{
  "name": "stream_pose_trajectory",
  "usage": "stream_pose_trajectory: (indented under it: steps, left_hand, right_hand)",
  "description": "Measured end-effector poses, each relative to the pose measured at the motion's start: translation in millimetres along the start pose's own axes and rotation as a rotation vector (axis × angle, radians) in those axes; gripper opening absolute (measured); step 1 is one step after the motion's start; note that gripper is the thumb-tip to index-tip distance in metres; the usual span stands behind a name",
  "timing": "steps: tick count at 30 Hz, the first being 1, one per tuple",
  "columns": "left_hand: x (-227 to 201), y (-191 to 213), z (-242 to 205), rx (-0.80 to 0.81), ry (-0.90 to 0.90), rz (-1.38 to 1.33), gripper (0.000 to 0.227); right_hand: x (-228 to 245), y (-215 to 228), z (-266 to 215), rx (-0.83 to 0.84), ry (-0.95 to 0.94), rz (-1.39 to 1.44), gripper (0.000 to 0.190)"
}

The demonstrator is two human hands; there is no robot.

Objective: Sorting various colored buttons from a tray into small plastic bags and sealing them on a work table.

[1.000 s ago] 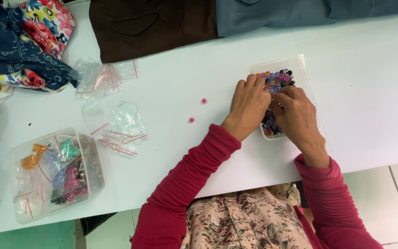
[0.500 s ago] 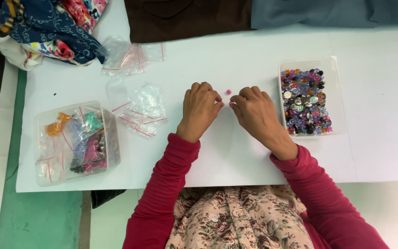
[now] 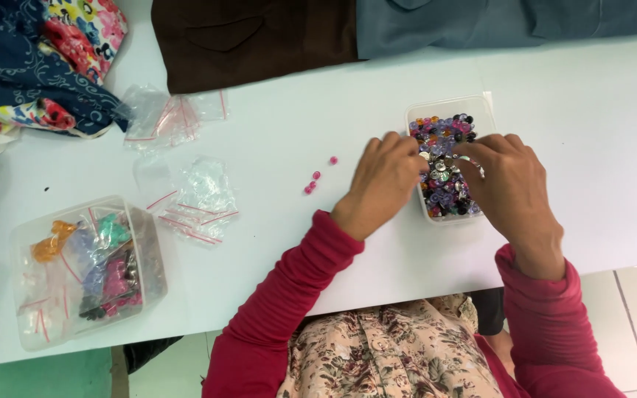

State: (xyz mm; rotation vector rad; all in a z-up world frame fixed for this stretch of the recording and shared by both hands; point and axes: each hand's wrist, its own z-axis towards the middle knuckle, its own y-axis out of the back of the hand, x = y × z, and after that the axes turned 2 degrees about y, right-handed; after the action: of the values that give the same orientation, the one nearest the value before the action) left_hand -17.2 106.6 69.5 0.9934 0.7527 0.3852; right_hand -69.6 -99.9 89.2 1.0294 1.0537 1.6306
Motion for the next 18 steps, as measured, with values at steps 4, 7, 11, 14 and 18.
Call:
stream_pose_trajectory:
  steps: [4,7,11,14,18]
  left_hand:
    - [-24,-43,12,0.109,-0.133,0.240,0.026]
    - [-25,-60,17,0.057,-0.108,0.146,0.021]
    - [-19,-70,20,0.066,-0.110,0.140,0.021]
    - [-12,-83,21,0.015,-0.126,0.104,0.022]
    - [-10,-92,20,-0.033,-0.127,0.054,0.021]
  right_hand:
    - [-22,-17,-24,0.182,-0.058,-0.047,0.021]
    - [-19,-40,-29,0.188,-0.035,-0.184,0.014]
    - [-7,-33,-21,0.261,-0.079,-0.178,0.013]
    - [-7,-31,-19,0.294,-0.078,-0.184,0.014]
    - [-8,-31,-21,0.338,-0.073,-0.212,0.019]
